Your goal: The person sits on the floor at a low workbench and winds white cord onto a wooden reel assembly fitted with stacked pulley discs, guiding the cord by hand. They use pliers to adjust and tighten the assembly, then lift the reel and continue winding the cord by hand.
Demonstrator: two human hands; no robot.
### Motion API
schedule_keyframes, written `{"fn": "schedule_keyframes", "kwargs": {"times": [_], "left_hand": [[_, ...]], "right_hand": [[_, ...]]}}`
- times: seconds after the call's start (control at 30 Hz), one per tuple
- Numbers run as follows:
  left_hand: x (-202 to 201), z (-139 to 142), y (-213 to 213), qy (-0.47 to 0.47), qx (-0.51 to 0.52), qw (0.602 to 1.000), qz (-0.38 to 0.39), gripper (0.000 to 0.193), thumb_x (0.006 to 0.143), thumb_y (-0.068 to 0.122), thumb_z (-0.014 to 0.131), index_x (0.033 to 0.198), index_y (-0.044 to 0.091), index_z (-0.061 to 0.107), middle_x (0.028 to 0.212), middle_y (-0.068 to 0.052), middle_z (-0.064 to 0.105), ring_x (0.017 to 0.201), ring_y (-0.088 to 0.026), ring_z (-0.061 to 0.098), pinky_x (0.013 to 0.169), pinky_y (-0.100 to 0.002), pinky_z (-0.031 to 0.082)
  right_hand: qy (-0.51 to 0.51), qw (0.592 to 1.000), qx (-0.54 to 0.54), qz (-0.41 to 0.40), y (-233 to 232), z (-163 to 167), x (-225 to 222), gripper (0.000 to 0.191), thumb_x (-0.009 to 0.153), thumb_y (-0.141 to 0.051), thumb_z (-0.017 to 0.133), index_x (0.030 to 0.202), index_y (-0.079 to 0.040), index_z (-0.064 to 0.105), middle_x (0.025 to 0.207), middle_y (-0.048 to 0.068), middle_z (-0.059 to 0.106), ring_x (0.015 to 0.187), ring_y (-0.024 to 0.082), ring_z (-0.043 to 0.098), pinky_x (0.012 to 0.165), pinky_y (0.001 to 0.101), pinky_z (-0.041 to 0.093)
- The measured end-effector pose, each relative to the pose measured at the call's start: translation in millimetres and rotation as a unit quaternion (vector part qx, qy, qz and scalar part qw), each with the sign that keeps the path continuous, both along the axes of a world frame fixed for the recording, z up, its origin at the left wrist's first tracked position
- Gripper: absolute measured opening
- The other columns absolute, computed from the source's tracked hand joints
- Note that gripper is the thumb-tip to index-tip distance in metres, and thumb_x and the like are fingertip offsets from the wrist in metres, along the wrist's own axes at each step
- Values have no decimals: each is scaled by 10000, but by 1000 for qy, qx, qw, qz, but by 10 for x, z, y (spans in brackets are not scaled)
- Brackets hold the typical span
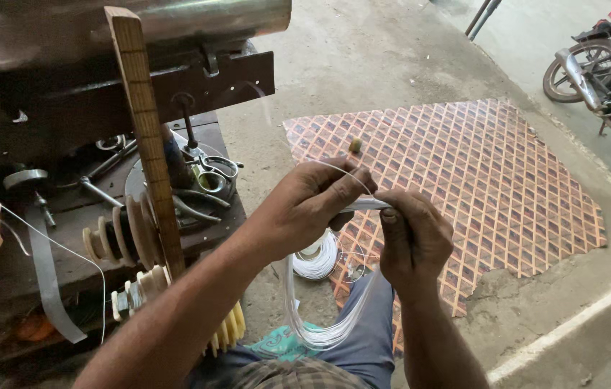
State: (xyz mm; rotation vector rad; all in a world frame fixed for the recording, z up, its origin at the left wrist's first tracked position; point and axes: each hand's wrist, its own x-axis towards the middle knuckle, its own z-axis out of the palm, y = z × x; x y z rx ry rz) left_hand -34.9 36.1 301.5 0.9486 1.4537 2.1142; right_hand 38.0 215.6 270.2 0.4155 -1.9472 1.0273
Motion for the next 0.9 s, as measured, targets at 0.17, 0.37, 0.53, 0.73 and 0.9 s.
{"fn": "schedule_keyframes", "kwargs": {"times": [0.17, 0.37, 0.53, 0.73, 0.9], "left_hand": [[-46, 66, -37, 94, -105, 990, 0, 294, 932, 278, 766, 1007, -7, 761, 760, -3, 691, 690, -70, 616, 583, -262, 490], [133, 111, 131, 337, -220, 891, 210, 229, 870, 96, 785, 1098, 83, 777, 805, -82, 759, 737, -177, 723, 627, -336, 556], [260, 169, 241, 315, -72, 921, 218, 403, 869, 2, 705, 1268, -7, 646, 1176, -185, 722, 1061, -246, 738, 882, -333, 596], [326, 137, 305, 395, -182, 843, 318, 193, 990, -20, 687, 1173, -1, 745, 1032, -134, 774, 915, -211, 774, 692, -299, 604], [645, -39, 162, 505, -201, 789, 285, 94, 925, 101, 708, 1012, 91, 745, 1029, -122, 763, 1023, -251, 745, 858, -382, 581]], "right_hand": [[4, 999, -4, 47, 43, 18, 11, 92, 1083, -34, 627, 1160, -12, 673, 1020, 98, 722, 851, 135, 687, 750, 254, 546], [-53, 998, -23, 4, 168, 16, 57, 126, 1021, -29, 658, 1133, -12, 714, 960, 97, 719, 813, 137, 654, 742, 277, 522], [-25, 999, -15, 30, 285, -12, 53, 135, 1066, -55, 657, 1192, -32, 698, 1109, 126, 745, 1021, 213, 744, 864, 315, 591], [-64, 997, -14, 50, 352, -127, -22, 145, 1046, -66, 675, 1189, -45, 682, 1029, 105, 728, 878, 195, 734, 792, 302, 586], [-65, 996, -56, -10, 477, -400, -324, 141, 1045, -104, 679, 1179, -73, 709, 980, 80, 741, 858, 156, 732, 719, 287, 591]]}}
